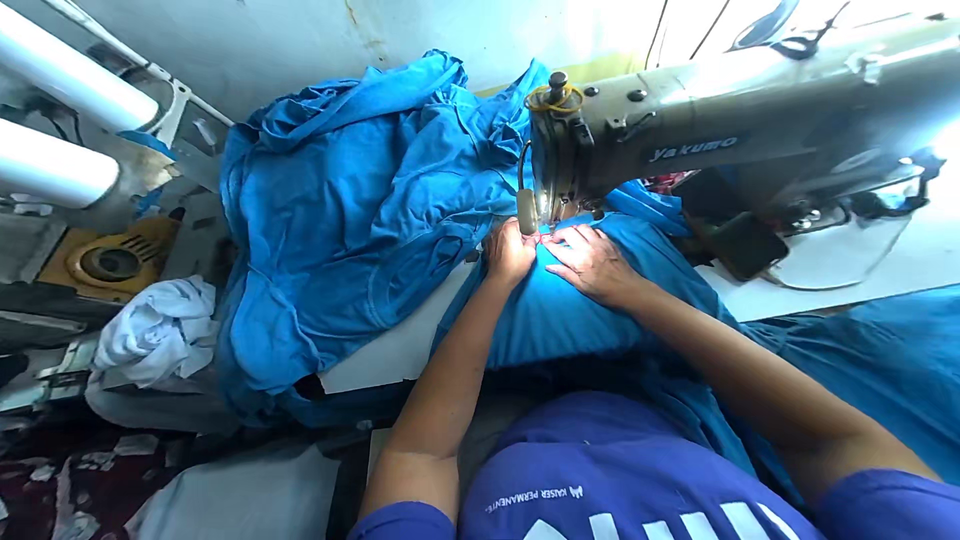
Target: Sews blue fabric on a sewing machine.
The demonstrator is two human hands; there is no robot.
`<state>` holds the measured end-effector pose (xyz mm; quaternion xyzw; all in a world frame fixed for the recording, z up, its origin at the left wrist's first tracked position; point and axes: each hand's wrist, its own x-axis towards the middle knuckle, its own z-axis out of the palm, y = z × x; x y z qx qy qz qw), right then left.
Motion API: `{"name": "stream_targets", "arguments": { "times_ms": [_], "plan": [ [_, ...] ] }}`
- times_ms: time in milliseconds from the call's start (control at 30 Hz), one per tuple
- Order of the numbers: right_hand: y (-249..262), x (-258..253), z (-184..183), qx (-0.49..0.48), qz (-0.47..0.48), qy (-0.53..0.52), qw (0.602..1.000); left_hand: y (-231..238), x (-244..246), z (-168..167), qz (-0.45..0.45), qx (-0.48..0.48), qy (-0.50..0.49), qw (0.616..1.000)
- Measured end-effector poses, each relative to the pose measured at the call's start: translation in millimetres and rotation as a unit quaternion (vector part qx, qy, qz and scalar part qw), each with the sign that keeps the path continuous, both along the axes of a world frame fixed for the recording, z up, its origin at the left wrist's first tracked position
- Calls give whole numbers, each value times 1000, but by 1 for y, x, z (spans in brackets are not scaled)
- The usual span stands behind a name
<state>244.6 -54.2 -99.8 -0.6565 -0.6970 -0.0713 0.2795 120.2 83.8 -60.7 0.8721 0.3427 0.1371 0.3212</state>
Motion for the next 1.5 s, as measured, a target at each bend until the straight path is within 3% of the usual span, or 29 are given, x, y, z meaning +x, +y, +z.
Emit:
{"name": "stream_targets", "arguments": {
  "times_ms": [200, 300, 400, 600, 967, 1233, 1500],
  "plan": [
    [2, 0, 1, -9, 2, -11, 1000, 1, -8, -9, -31, 54, -71, 996],
    [3, 0, 1, -20, 6, -16, 1000, -8, -19, -17, -105, 179, -109, 972],
    [3, 1, 2, -25, 14, -17, 999, -20, -27, -22, -149, 271, -69, 948],
    [3, 2, 3, -39, 12, -14, 999, -34, -35, -19, -101, 244, 20, 964],
    [1, 1, 4, -39, 2, -18, 999, -13, -29, -22, -134, 199, -39, 970],
    [-29, -2, 11, -81, -4, 37, 996, -10, -29, -28, -185, 327, -6, 927],
    [-36, -14, 0, -51, -88, 28, 994, -11, -32, -28, -200, 344, -33, 917]
  ]
}}
